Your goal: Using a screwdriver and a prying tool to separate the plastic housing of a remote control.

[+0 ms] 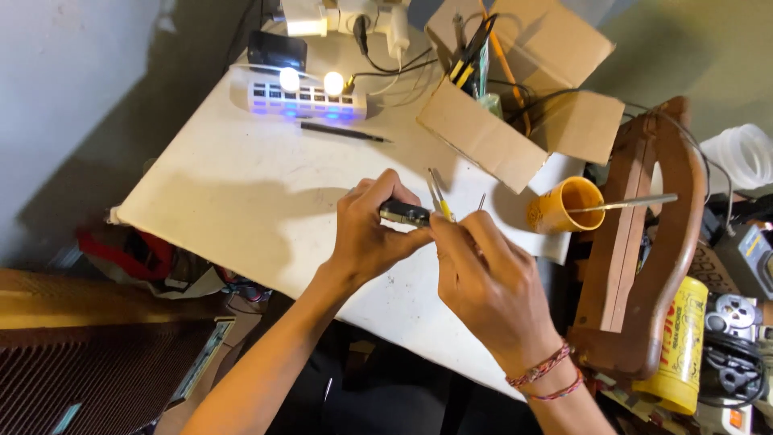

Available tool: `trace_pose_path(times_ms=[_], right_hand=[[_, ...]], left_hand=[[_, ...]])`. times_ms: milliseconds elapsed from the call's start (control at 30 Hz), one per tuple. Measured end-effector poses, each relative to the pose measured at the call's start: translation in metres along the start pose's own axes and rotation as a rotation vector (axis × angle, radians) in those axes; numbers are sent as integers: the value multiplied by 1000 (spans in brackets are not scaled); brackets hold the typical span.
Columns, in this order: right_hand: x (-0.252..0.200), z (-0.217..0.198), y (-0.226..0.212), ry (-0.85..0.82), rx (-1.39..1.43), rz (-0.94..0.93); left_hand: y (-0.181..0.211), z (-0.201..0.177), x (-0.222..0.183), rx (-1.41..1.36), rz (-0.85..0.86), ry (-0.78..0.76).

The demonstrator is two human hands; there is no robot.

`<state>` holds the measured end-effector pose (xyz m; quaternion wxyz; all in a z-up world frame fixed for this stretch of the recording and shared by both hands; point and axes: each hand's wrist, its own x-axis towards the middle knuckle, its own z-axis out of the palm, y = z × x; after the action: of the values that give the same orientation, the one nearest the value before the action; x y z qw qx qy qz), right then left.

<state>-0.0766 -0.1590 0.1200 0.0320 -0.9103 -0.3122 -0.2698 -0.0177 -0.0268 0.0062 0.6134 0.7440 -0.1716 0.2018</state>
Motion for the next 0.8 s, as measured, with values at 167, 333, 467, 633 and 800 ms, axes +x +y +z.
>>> trace_pose_path(times_ms=[167,333,467,633,800], right_hand=[[-5,8,-11,122,20,41],[-5,3,-11,147,153,152],[0,-3,-9,172,277,287],[0,4,-5,148,322,201],[-8,20,-3,148,176,118]], left_hand=[[2,1,-2,-24,22,57],[2,2,-1,-18,31,63],[1,0,-1,-14,-41,39],[2,-1,0,-33,-5,34],[1,-3,-2,-25,-32,33]])
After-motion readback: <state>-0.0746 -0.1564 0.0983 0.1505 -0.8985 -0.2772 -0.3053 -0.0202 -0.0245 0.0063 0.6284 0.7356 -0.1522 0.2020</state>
